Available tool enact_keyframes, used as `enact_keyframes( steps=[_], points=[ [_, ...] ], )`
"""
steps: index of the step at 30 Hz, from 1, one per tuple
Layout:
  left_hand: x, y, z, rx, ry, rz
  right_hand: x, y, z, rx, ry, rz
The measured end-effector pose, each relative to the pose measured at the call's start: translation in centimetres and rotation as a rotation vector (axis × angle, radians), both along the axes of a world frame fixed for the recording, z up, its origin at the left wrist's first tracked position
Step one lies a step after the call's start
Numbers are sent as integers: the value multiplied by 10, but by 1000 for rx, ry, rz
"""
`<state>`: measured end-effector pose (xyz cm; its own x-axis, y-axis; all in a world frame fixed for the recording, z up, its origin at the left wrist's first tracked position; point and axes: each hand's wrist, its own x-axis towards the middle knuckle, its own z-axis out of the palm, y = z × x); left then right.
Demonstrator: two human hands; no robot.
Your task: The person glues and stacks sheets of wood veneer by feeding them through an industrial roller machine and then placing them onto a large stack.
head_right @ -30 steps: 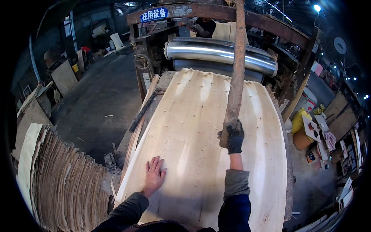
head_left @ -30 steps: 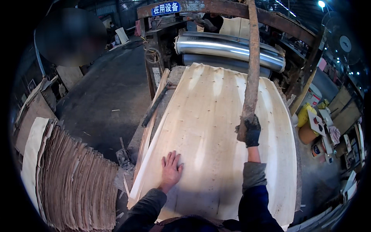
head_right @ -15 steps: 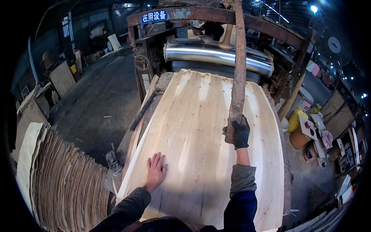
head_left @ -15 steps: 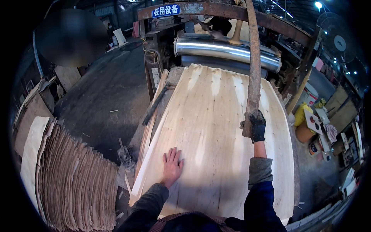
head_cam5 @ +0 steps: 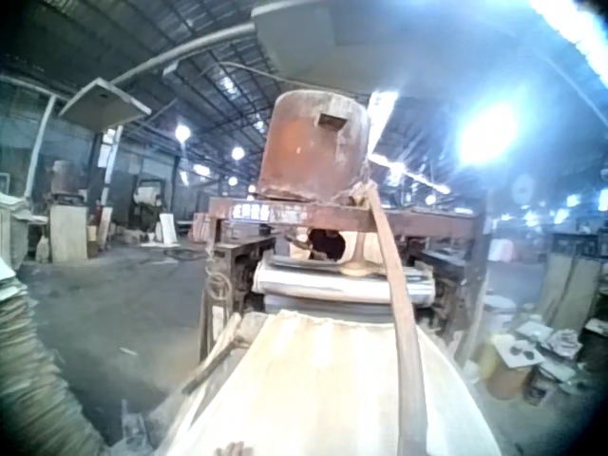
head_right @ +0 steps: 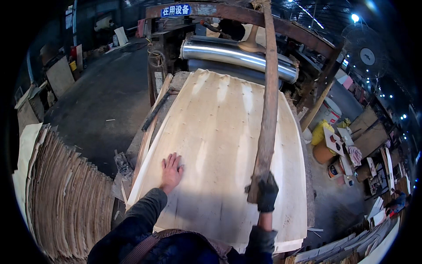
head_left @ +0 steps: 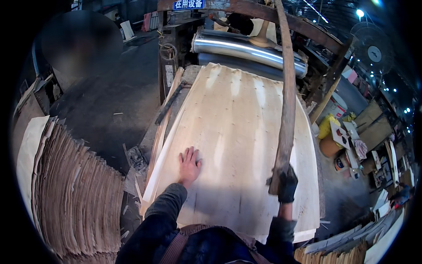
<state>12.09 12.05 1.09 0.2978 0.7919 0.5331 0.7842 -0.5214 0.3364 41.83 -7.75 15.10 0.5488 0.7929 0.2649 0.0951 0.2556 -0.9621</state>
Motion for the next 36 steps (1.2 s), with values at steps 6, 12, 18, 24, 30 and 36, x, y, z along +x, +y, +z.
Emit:
enact_keyframes(
  steps=[6, 12, 18, 24, 30, 36],
  points=[
    [0, 2, -1, -22, 10, 7, -57, -159, 15, -244, 106, -156],
    [-2, 6, -6, 3, -16, -7, -93, -261, 5, -289, 354, -291],
    [-17, -1, -6, -46, -36, -71, -49, -291, -14, -583, -500, -357],
    [-68, -40, -4, -170, 43, -59, 89, -296, -20, -589, -331, -250],
    [-107, -85, 8, -342, 106, 209, 261, -319, -59, -691, -1426, -14],
    [-128, -94, -5, -392, 22, 281, 381, -360, -199, -1082, -1352, -120]
  ],
)
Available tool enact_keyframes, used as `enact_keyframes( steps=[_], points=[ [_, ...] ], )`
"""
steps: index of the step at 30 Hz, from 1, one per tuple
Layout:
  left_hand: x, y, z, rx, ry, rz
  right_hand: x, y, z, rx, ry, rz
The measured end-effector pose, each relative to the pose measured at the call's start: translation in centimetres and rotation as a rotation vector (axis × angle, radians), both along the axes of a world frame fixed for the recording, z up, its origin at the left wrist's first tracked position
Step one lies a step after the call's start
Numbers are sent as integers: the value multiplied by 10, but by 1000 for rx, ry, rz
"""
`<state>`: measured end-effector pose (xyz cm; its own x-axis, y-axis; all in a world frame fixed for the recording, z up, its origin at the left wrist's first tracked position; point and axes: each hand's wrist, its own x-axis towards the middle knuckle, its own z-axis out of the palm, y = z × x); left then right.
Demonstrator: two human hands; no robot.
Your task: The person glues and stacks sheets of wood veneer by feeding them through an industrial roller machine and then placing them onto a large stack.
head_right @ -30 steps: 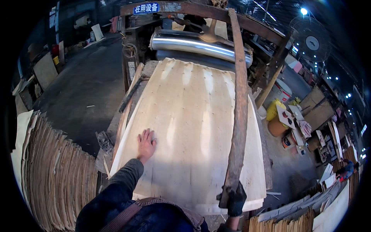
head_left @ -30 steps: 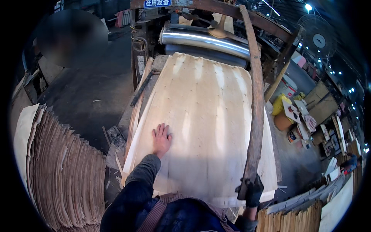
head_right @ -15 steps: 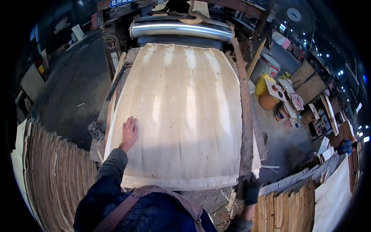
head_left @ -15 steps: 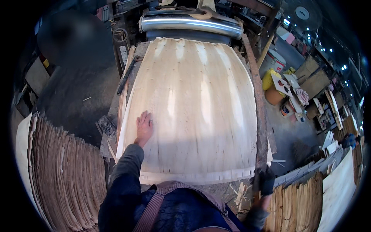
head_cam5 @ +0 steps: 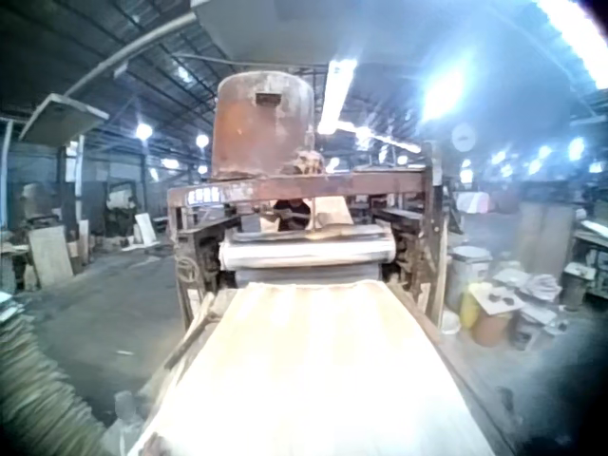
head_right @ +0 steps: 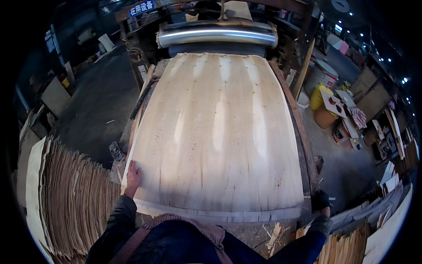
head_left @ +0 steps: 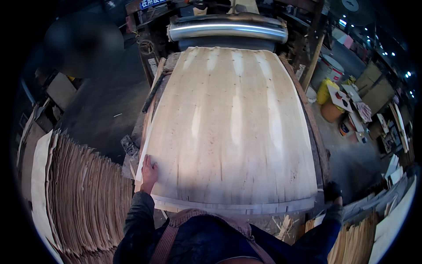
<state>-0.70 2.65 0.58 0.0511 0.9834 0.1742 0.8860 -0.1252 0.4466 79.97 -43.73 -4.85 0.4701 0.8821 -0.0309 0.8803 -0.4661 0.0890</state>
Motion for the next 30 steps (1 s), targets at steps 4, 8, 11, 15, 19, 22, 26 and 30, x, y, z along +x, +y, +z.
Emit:
enact_keyframes(
  steps=[4, 8, 11, 15, 19, 22, 26, 30],
  points=[
    [-17, 4, -9, -47, -36, -3, 5, -4, -50, -98, 106, -115],
    [-29, 11, -10, -121, -36, 2, -6, -12, -85, 205, 222, -384],
    [-33, 19, -15, -143, -119, 21, -4, -24, -98, 516, 523, -634],
    [-38, 28, -26, -129, -284, 16, -33, -25, -68, 1138, 723, -652],
    [-42, 26, -22, -261, -650, 4, -149, 12, 4, 1551, 1314, -697],
    [-43, 24, -7, -388, -809, -55, -266, 63, 47, 1499, 1734, -423],
    [-48, 21, 15, -492, -1082, -188, -401, 135, 73, 1045, 1733, -233],
    [-52, 19, 36, -436, -1128, -160, -477, 163, 73, 706, 2294, -400]
  ],
)
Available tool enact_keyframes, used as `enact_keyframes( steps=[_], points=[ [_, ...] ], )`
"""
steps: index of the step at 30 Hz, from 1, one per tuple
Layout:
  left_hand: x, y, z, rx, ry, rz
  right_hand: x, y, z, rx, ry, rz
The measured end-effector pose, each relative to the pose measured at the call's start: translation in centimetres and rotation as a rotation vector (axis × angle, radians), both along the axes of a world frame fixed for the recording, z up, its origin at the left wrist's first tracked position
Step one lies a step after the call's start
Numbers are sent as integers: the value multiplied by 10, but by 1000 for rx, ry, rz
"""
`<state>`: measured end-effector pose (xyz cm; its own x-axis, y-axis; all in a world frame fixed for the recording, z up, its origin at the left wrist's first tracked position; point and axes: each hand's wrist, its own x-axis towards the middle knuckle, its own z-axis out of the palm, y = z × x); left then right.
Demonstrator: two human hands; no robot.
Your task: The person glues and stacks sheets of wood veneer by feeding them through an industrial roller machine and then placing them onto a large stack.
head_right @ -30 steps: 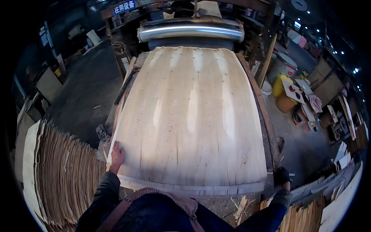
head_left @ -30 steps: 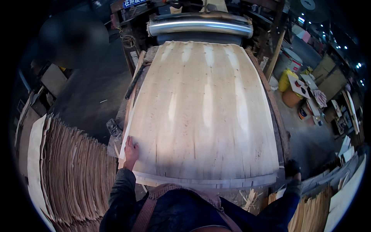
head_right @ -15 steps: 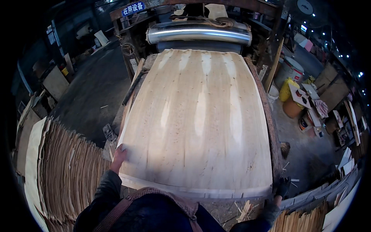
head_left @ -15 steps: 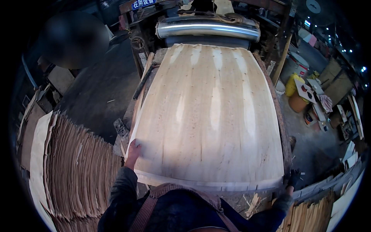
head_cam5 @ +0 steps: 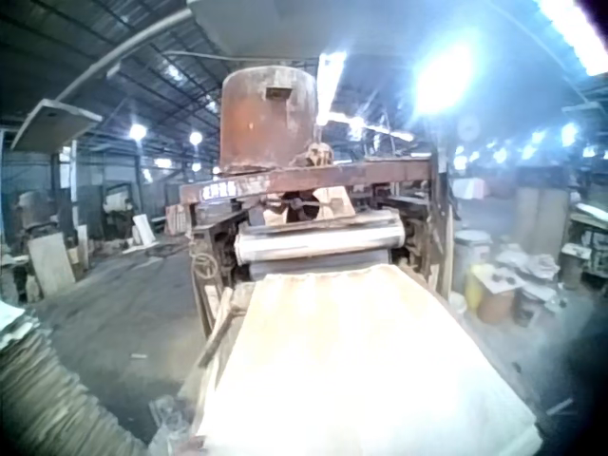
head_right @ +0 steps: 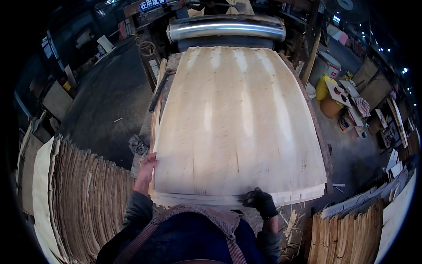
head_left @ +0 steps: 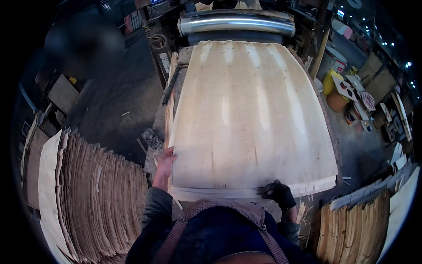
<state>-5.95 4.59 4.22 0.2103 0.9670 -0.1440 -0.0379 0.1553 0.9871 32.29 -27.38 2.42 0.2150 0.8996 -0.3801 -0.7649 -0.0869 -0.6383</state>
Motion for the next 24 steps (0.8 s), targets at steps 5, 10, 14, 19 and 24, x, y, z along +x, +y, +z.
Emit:
enact_keyframes(
  steps=[5, 10, 14, 19, 24],
  points=[
    [-3, -5, 37, -51, -140, -87, -24, 11, -29, -321, -465, 262],
    [-4, -5, 73, -63, -307, -26, -32, 17, -31, -294, -288, 46],
    [-9, -4, 71, -42, -345, -51, -29, 24, -7, -202, 34, -214],
    [-18, 13, 20, -50, -268, 27, -29, 40, 10, -139, -895, -24],
    [-19, 32, -30, 38, -98, 71, -10, 89, 19, -234, -497, -26]
  ],
)
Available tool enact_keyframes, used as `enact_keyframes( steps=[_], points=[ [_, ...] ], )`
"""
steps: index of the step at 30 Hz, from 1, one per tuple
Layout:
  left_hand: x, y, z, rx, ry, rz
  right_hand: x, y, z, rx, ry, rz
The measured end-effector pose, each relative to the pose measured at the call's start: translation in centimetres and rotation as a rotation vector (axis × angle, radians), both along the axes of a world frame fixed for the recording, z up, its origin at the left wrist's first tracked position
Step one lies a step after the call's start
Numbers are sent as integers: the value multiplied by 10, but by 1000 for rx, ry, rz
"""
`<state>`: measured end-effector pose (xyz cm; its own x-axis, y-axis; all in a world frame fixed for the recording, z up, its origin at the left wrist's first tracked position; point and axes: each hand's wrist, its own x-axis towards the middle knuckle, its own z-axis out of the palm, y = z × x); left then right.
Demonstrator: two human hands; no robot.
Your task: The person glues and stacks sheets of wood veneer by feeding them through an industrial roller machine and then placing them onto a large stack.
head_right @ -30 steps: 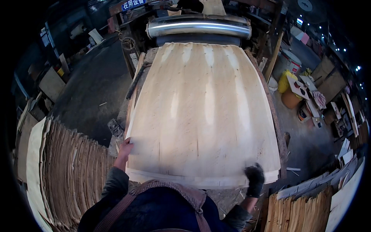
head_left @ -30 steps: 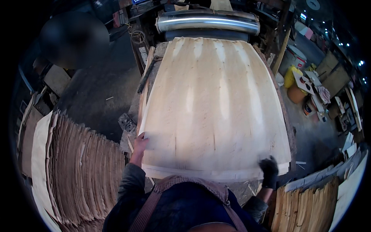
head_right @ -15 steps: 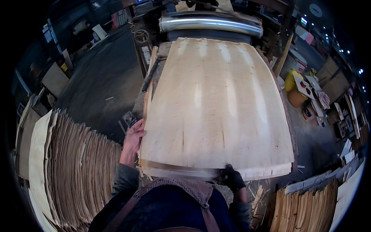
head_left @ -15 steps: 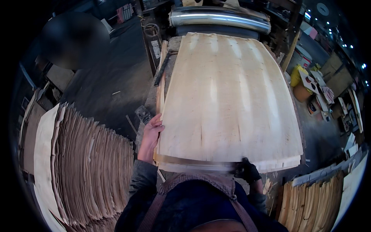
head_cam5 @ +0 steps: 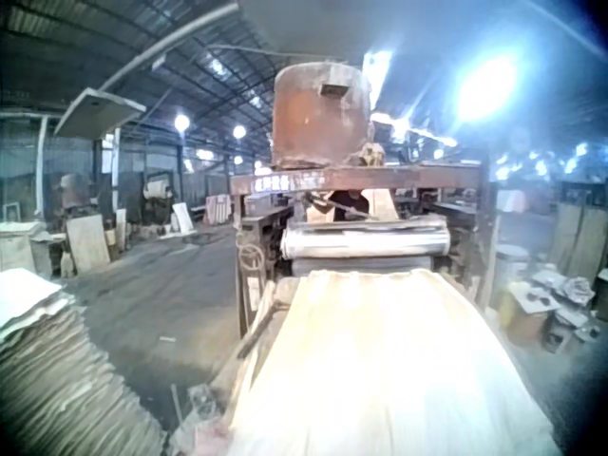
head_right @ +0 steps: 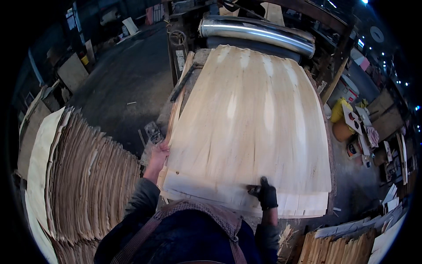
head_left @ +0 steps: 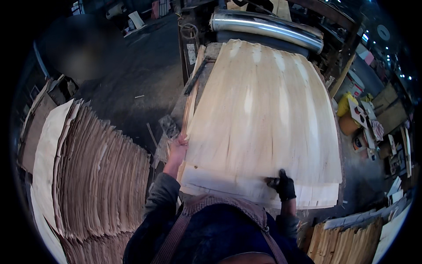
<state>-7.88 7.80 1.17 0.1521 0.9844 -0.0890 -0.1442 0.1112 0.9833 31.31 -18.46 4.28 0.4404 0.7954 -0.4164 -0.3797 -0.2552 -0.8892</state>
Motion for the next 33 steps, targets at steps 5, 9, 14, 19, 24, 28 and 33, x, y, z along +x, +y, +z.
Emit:
enact_keyframes(
  steps=[5, 9, 14, 19, 24, 28, 33],
  points=[
    [0, -29, -19, 360, 594, 97, 19, 46, 0, -16, 230, -116],
    [11, -73, -35, 482, 996, 115, 16, 56, -11, -41, 280, -223],
    [23, -98, -45, 605, 1051, 128, 11, 57, -22, 42, 261, -235],
    [24, -99, -38, 555, 1108, 93, 9, 59, -21, -6, 219, -293],
    [25, -98, -36, 446, 1056, 75, 9, 57, -30, 63, 194, -283],
    [24, -97, -38, 458, 1035, 76, 14, 60, -46, 59, 162, -256],
    [24, -97, -40, 440, 1075, 76, 17, 57, -57, 92, -230, -94]
  ],
)
